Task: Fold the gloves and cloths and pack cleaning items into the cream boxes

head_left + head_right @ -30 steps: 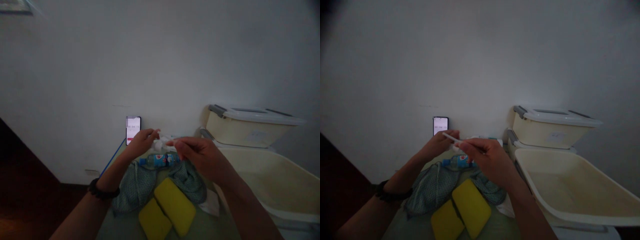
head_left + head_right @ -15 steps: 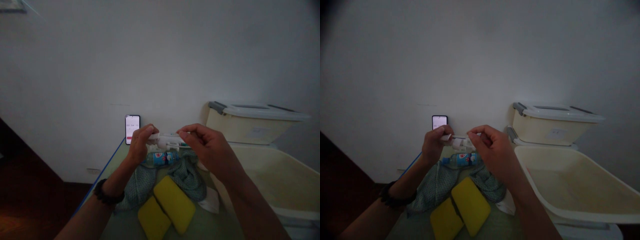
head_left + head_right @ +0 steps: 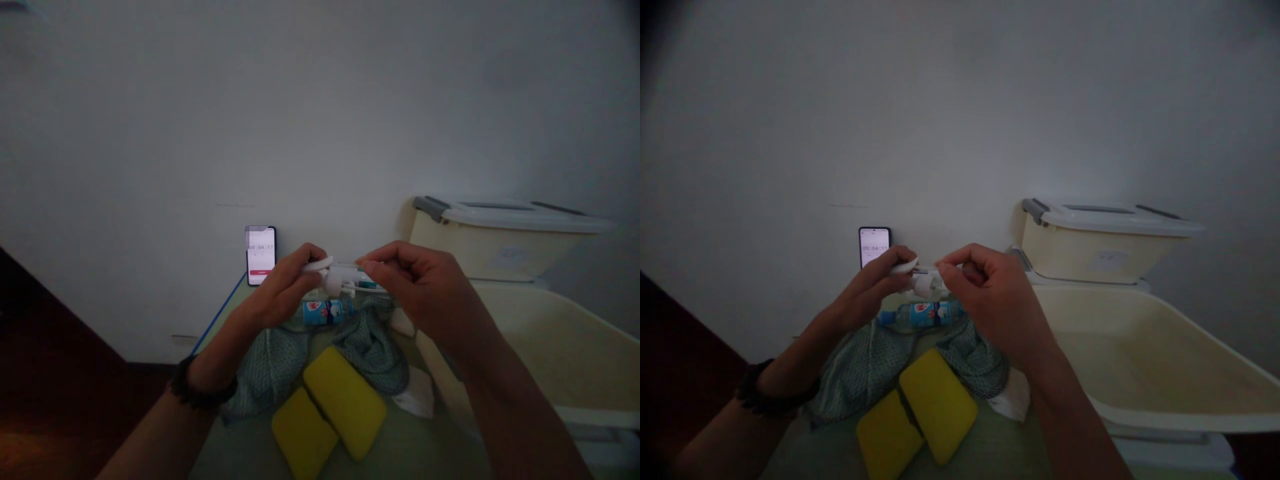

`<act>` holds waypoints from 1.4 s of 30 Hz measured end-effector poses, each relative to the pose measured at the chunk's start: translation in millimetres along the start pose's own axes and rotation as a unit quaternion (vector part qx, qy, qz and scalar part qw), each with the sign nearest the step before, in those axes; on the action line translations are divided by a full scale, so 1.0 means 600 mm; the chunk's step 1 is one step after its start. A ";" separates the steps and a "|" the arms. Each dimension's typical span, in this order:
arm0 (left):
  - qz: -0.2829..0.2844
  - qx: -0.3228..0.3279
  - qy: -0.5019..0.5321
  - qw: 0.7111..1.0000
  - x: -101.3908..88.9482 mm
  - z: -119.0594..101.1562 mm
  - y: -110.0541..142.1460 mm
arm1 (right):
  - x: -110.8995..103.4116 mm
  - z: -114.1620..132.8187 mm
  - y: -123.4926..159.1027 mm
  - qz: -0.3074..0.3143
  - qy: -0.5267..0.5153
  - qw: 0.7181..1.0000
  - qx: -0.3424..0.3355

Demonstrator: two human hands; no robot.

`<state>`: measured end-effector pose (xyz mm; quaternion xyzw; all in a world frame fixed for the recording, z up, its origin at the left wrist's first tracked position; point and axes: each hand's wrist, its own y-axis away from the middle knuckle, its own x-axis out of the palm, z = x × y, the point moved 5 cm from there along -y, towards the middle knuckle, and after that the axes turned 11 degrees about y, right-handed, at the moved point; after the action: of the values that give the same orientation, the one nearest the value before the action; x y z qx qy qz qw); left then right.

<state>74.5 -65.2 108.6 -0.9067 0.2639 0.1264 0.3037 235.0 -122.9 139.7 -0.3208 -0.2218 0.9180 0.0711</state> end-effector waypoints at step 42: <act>0.088 -0.081 0.281 0.952 -0.026 -0.003 0.010 | 0.044 -0.026 -0.007 0.064 -0.149 0.985 0.060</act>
<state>58.6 -64.0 113.0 -0.9003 0.4062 -0.0859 0.1308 223.8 -106.2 116.1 -0.1892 -0.1538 0.9698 -0.0026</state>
